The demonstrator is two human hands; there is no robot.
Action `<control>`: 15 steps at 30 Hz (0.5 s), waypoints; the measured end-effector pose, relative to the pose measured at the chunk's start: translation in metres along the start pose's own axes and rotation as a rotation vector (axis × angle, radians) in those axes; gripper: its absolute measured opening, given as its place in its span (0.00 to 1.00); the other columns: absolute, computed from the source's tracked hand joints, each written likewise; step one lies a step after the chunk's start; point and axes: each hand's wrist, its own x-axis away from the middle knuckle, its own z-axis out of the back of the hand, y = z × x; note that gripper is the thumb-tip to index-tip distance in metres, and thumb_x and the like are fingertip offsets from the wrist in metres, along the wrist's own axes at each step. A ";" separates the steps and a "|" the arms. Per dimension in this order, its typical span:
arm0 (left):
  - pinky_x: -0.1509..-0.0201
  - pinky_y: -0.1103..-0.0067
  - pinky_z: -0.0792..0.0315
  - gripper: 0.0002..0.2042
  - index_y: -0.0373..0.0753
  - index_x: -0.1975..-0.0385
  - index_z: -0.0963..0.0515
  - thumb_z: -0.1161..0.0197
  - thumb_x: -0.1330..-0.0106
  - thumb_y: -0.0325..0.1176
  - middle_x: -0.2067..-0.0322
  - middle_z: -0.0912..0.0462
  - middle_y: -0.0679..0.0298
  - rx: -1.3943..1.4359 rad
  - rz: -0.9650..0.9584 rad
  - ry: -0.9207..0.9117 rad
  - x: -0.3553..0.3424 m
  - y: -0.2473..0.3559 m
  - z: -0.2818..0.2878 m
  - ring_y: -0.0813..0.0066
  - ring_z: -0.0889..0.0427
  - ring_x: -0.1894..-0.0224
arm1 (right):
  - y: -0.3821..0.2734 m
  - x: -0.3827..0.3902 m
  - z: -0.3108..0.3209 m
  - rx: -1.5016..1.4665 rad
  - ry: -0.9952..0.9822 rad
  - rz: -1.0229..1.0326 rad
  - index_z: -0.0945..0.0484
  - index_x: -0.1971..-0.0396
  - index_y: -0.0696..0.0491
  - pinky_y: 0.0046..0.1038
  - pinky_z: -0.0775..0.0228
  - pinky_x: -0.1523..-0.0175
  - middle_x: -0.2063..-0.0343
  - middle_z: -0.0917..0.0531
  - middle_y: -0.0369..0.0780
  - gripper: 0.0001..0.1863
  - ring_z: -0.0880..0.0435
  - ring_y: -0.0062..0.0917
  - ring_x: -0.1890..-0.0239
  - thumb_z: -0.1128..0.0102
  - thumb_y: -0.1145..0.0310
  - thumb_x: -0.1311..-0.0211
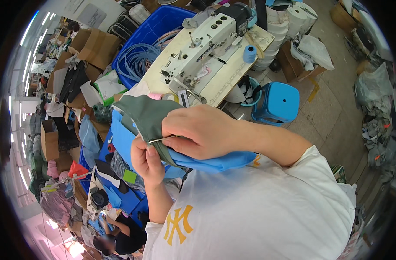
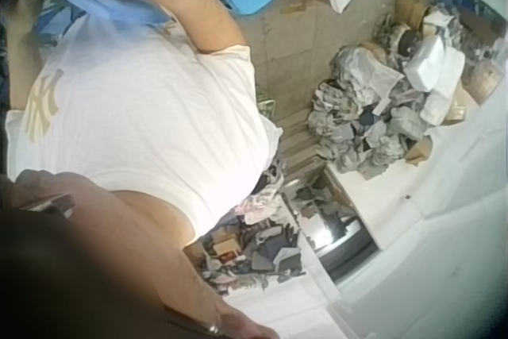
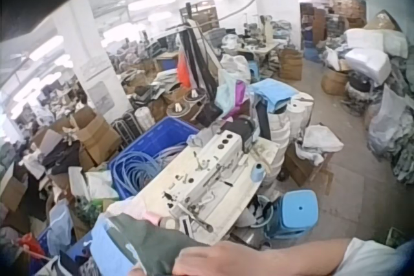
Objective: Trimming excess material and loose threads from leather bag components using thread snips.
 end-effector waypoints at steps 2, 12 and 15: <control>0.51 0.77 0.33 0.06 0.36 0.66 0.31 0.46 0.28 0.31 0.61 0.22 0.58 0.103 0.100 0.004 0.005 0.005 0.001 0.73 0.27 0.60 | 0.000 0.001 0.000 0.004 0.000 0.008 0.23 0.69 0.52 0.32 0.32 0.73 0.76 0.24 0.37 0.05 0.23 0.33 0.75 0.35 0.72 0.41; 0.55 0.83 0.36 0.11 0.37 0.65 0.32 0.44 0.29 0.38 0.63 0.23 0.64 0.309 0.239 0.061 0.005 0.021 -0.004 0.82 0.31 0.62 | 0.011 0.004 -0.005 -0.172 -0.017 0.090 0.23 0.66 0.54 0.31 0.30 0.71 0.72 0.21 0.38 0.05 0.21 0.32 0.73 0.35 0.73 0.39; 0.54 0.82 0.36 0.11 0.37 0.66 0.32 0.44 0.29 0.38 0.62 0.23 0.62 0.341 0.261 0.047 0.006 0.025 -0.004 0.81 0.30 0.62 | 0.005 0.008 -0.003 -0.151 -0.023 0.081 0.23 0.66 0.54 0.30 0.29 0.71 0.72 0.20 0.38 0.05 0.20 0.32 0.72 0.35 0.73 0.39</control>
